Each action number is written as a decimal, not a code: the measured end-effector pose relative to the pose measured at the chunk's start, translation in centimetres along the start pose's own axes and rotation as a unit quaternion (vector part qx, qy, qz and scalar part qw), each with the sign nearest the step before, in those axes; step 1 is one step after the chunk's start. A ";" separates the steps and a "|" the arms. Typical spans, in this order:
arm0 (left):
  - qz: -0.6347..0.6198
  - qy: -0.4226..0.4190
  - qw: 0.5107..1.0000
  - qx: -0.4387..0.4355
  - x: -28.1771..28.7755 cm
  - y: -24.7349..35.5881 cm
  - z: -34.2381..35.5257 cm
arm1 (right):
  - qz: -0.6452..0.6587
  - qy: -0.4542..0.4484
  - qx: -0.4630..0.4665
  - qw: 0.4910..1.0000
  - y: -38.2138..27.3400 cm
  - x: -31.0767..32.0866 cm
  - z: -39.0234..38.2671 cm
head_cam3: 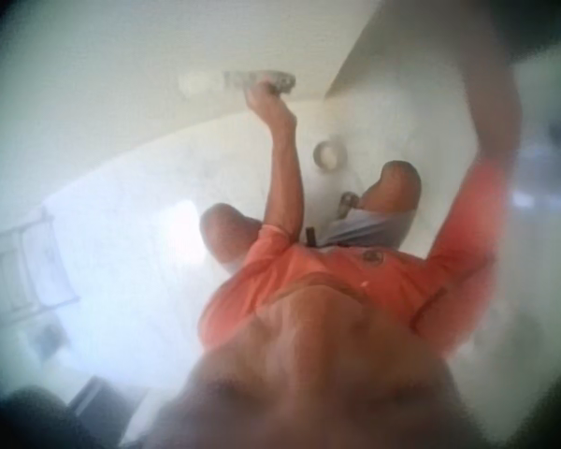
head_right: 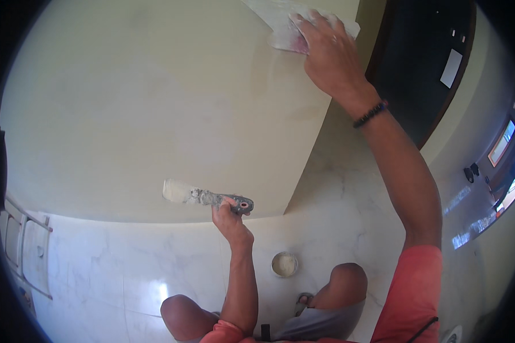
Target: The person applies plaster to a wall using a trowel and a smaller putty knife. They scoop plaster from a container on the floor, spread it onto the trowel, and smooth it onto the wall surface. The person moves around the room to cover different sections of the wall.
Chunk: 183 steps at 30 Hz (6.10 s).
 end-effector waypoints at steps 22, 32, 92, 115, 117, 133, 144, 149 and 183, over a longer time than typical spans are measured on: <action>-0.022 0.046 0.997 -0.062 -0.8 0.0 -0.4 | 0.236 -0.271 0.031 0.932 -17.0 -5.8 -20.9; -0.021 0.015 0.999 -0.046 -0.4 0.5 -0.6 | 0.049 -0.009 -0.014 0.999 -0.6 0.7 0.2; 0.445 -0.282 0.823 0.212 11.9 -3.8 -0.7 | 0.727 0.213 -0.603 0.251 -19.5 1.4 -26.7; 0.360 -0.229 0.865 0.264 2.5 -6.7 -3.7 | 0.729 0.128 -0.620 0.260 -22.1 -2.1 -32.0; 0.336 -0.238 0.874 0.256 2.2 -6.4 -3.3 | 0.753 0.065 -0.598 0.267 -21.3 -1.9 -31.6; 0.340 -0.274 0.820 0.370 2.2 -7.9 -5.2 | 0.818 0.014 -0.554 0.153 -23.9 -4.6 -41.4; 0.249 -0.093 0.926 0.270 9.9 -7.7 1.0 | 0.675 -0.326 -0.576 0.326 -21.7 -4.2 -39.5; 0.183 -0.008 0.926 0.329 11.7 -8.9 1.5 | 0.561 -0.600 -0.346 0.452 -22.2 -2.8 -38.6; 0.144 0.168 0.862 0.456 18.9 -17.1 5.4 | 0.513 -0.641 0.088 0.564 -28.4 -20.1 -37.6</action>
Point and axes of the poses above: each hand's wrist, its own z-axis towards the middle knuckle, its own x-axis out of the back of the hand, y = z × x, the point moved 1 cm from there along z, towards the middle knuckle, and after that the axes turned 12 degrees about x, right-handed, at the moved point
